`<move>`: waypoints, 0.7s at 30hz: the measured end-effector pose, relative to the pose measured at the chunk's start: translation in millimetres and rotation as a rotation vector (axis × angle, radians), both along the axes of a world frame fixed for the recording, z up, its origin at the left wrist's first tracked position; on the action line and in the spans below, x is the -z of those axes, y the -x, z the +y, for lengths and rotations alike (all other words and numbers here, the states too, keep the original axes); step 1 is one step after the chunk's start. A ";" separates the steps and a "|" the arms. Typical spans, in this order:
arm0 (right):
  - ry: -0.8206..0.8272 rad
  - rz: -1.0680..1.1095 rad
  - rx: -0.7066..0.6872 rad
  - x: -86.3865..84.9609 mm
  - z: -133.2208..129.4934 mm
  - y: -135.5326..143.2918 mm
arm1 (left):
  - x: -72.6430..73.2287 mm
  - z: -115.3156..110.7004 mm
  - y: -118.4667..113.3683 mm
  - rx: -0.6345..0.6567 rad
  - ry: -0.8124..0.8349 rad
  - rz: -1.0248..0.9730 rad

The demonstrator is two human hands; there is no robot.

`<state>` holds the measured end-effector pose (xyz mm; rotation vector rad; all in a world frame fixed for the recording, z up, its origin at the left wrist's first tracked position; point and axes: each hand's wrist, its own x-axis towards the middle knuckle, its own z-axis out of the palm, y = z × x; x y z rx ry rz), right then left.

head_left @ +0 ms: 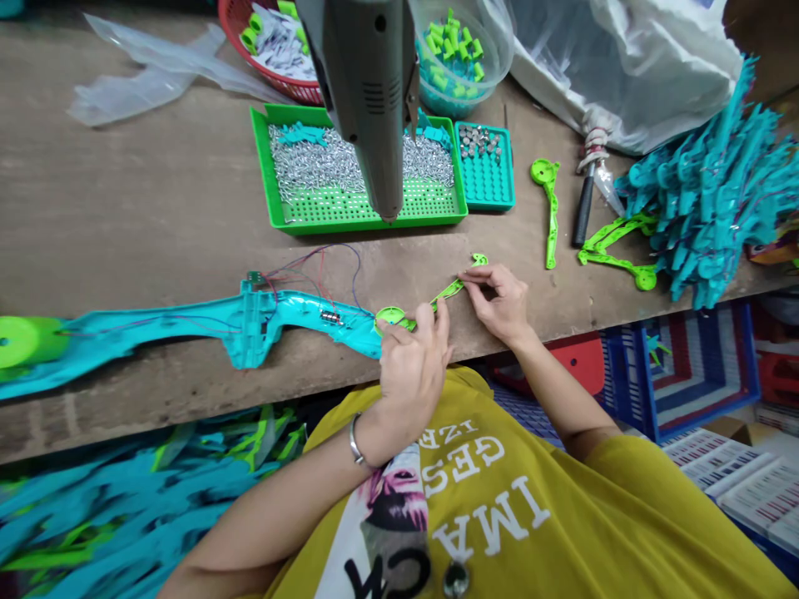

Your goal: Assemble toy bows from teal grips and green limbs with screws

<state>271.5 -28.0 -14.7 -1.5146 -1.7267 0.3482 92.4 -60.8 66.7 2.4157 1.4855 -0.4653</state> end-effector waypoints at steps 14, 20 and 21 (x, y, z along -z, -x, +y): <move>-0.018 -0.069 -0.054 -5.2 -0.2 -5.4 | 4.4 -1.3 0.5 0.010 -0.005 0.020; -0.065 -0.225 -0.079 5.1 -5.2 -5.5 | 2.5 -0.7 0.3 0.023 0.004 0.043; -0.056 -0.270 -0.090 6.7 -6.4 -6.2 | 2.6 -0.8 0.3 0.025 0.000 0.047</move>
